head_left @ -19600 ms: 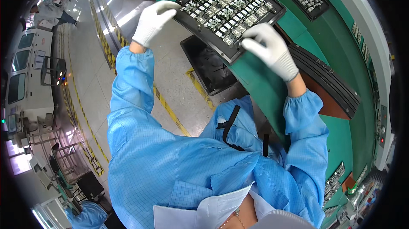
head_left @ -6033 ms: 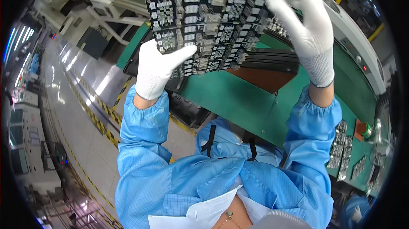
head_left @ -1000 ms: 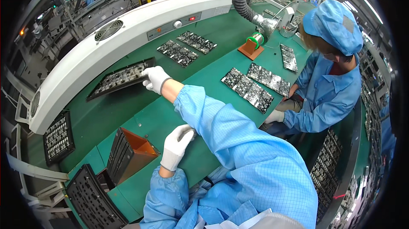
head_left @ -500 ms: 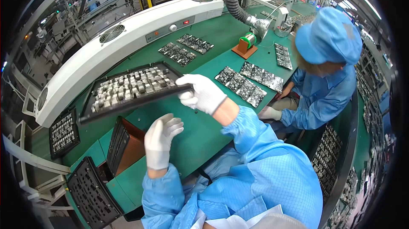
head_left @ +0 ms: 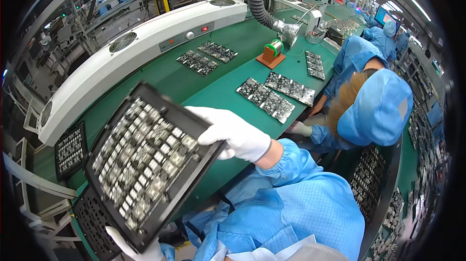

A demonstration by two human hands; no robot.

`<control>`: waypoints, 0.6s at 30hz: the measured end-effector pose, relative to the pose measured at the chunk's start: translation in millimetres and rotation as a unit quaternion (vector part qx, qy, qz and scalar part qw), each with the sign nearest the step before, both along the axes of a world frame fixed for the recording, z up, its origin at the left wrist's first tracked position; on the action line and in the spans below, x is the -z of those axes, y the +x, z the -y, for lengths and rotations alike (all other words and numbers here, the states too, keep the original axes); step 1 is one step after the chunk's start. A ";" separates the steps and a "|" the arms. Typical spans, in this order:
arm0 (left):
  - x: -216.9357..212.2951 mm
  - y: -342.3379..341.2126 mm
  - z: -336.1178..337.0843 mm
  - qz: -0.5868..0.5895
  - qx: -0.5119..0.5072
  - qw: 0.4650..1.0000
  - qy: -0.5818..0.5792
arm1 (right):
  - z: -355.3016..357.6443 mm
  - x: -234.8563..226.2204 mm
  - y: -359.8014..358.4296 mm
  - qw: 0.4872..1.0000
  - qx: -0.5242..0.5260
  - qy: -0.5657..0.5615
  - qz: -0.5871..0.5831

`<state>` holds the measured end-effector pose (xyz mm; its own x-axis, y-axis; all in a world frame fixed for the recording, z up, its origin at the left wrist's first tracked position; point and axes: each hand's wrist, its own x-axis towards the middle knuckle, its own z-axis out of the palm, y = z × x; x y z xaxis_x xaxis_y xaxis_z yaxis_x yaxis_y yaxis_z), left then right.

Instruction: Inspecting and organizing circuit board panels into trays on a manual assembly line station.

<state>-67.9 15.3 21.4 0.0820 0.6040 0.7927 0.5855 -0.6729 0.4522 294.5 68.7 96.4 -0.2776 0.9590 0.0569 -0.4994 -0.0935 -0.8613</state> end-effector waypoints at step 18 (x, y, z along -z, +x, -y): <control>29.7 -75.8 85.4 0.059 -0.515 0.855 0.011 | -74.7 71.1 -57.3 0.975 -0.130 0.093 0.157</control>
<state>-143.6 -70.1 -8.2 -0.5653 0.2926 0.7712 0.8242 0.1628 0.5424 237.2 143.4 25.3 -0.5422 0.8347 0.0964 -0.1893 -0.0096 -0.9819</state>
